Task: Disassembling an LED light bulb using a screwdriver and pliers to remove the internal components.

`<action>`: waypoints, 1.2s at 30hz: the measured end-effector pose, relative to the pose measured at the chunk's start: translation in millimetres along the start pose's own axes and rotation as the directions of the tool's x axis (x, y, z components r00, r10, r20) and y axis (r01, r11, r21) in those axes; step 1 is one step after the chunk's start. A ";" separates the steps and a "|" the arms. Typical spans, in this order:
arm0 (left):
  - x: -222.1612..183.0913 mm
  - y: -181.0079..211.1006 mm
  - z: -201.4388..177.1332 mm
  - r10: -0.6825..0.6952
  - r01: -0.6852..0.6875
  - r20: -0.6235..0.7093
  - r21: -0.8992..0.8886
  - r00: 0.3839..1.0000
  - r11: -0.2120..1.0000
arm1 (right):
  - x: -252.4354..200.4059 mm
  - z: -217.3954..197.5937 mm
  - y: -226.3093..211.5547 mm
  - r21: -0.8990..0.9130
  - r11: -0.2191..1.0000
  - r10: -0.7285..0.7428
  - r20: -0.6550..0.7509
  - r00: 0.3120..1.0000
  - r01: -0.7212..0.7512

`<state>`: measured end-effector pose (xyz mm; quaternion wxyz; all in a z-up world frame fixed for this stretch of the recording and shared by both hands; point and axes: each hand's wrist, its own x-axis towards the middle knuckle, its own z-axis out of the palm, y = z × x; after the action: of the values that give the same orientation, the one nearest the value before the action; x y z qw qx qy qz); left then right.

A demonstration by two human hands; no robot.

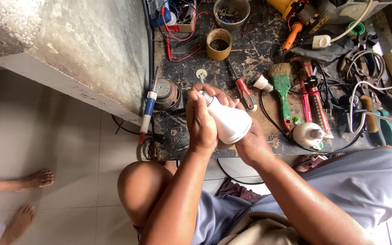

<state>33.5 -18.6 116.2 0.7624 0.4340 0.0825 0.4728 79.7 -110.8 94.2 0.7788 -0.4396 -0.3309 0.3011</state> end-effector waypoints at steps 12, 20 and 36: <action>0.0 -14.6 9.7 0.101 -0.084 -0.044 0.284 0.994 0.955 | 7.5 2.5 -22.5 0.033 0.999 -0.033 -0.069 0.997 0.036; 5.7 -21.4 11.9 0.124 -0.097 -0.056 0.343 0.991 0.934 | 7.9 6.0 -22.1 0.185 0.981 -0.031 -0.139 0.990 0.057; 5.6 -27.3 10.8 0.086 -0.071 -0.021 0.393 0.996 0.917 | -8.8 -33.3 4.6 0.145 0.982 0.129 -0.041 0.991 -0.122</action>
<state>60.1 -25.4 104.2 0.6391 0.5714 0.1724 0.4850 99.6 -131.8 74.8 0.7956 -0.4104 -0.2605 0.3615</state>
